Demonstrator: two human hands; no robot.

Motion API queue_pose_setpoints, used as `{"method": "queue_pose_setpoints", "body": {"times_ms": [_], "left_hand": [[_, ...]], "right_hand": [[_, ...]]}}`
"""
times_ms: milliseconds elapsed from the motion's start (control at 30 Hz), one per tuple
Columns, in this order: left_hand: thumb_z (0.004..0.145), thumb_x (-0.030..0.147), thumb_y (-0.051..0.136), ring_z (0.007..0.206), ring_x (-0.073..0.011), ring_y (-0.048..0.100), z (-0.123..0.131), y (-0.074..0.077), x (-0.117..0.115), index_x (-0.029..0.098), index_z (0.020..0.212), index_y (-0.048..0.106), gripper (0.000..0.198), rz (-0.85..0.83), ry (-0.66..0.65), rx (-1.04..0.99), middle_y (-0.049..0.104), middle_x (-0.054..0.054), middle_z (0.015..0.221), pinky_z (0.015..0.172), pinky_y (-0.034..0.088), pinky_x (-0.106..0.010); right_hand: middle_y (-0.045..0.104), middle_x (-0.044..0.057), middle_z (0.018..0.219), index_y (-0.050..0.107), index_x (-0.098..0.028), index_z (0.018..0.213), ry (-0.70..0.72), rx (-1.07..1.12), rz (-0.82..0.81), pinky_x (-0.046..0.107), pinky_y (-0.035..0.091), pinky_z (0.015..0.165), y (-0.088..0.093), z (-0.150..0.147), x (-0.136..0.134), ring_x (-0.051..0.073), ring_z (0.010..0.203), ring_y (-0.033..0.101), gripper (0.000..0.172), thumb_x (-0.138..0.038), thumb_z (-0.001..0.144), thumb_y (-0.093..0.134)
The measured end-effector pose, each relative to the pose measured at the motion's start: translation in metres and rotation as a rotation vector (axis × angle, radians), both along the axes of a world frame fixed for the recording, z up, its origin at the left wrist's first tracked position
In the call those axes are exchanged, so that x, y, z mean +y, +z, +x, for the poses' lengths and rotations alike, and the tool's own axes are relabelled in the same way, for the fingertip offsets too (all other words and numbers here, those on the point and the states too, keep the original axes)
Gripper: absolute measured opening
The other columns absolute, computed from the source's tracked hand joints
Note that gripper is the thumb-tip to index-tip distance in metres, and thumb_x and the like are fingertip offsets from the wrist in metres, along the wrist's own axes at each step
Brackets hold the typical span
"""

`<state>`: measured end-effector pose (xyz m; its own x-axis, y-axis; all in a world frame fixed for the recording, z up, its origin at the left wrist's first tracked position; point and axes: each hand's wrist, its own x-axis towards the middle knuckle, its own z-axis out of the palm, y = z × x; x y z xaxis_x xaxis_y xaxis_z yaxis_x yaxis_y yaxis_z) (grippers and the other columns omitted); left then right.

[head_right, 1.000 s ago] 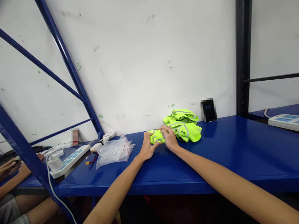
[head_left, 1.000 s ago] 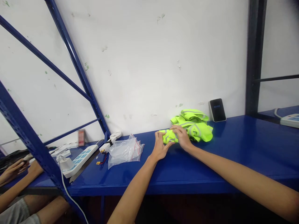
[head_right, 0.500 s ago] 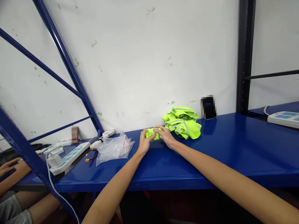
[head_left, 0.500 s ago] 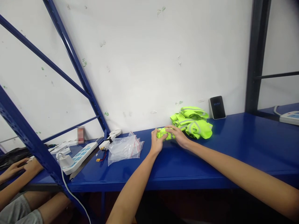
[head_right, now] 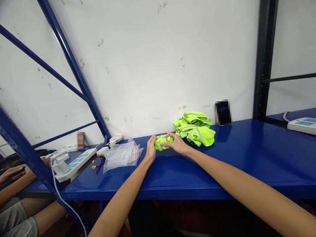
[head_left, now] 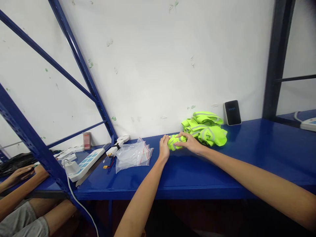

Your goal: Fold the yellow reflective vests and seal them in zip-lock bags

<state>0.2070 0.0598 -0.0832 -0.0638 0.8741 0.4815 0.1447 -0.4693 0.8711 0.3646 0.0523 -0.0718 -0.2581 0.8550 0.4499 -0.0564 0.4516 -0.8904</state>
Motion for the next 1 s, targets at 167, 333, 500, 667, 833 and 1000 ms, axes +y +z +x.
{"method": "queue_pose_setpoints", "body": {"times_ms": [167,333,500,667,833,1000], "left_hand": [[0.093,0.039,0.040,0.120,-0.0233,0.046,-0.002,0.008,-0.024,0.021,0.114,0.057,0.032,0.185,0.090,0.487,0.052,-0.010,0.119,0.105,0.035,-0.042],[0.093,0.040,0.042,0.140,-0.0271,0.026,-0.061,0.049,-0.058,0.026,0.133,0.048,0.042,0.510,0.103,1.122,0.037,-0.009,0.145,0.114,0.025,-0.048],[0.090,0.053,0.042,0.141,-0.0350,0.025,-0.143,0.046,-0.071,0.017,0.143,0.037,0.064,0.412,0.445,1.341,0.039,-0.015,0.147,0.112,0.024,-0.056],[0.093,0.037,0.038,0.097,-0.0243,0.065,-0.166,0.023,-0.059,0.024,0.109,0.064,0.033,0.476,0.418,1.356,0.072,-0.006,0.100,0.107,0.032,-0.049],[0.092,0.031,0.038,0.075,-0.0204,0.063,-0.127,0.057,-0.045,0.022,0.079,0.066,0.032,0.638,0.537,0.959,0.069,-0.005,0.075,0.090,0.044,-0.037],[0.097,0.033,0.027,0.087,-0.0186,0.064,-0.053,0.067,-0.029,0.020,0.090,0.066,0.041,0.563,0.380,0.459,0.071,-0.005,0.089,0.080,0.046,-0.030]], "right_hand": [[0.052,-0.003,0.073,0.050,-0.021,0.072,-0.229,-0.167,0.193,0.031,0.043,0.071,-0.002,0.005,0.009,0.018,0.074,0.053,0.026,-0.036,0.063,0.069],[0.053,0.000,0.082,0.050,-0.021,0.071,-0.453,-0.281,0.319,0.033,0.039,0.076,-0.007,0.007,0.017,0.021,0.081,0.052,0.021,-0.033,0.063,0.066],[0.057,0.000,0.082,0.051,-0.021,0.073,-0.354,-0.335,0.260,0.032,0.039,0.075,-0.006,0.001,0.009,0.021,0.081,0.053,0.022,-0.035,0.065,0.066],[0.057,-0.001,0.082,0.051,-0.021,0.075,-0.239,-0.312,0.279,0.035,0.042,0.078,-0.003,-0.007,-0.006,0.020,0.080,0.053,0.026,-0.037,0.065,0.070],[0.057,0.000,0.085,0.048,-0.023,0.080,-0.098,-0.035,0.098,0.035,0.051,0.061,0.008,-0.020,-0.029,0.020,0.072,0.057,0.032,-0.040,0.066,0.071],[0.054,0.002,0.087,0.045,-0.026,0.086,-0.150,0.200,0.026,0.038,0.054,0.054,0.023,-0.025,-0.045,0.020,0.064,0.058,0.035,-0.044,0.069,0.070]]}}
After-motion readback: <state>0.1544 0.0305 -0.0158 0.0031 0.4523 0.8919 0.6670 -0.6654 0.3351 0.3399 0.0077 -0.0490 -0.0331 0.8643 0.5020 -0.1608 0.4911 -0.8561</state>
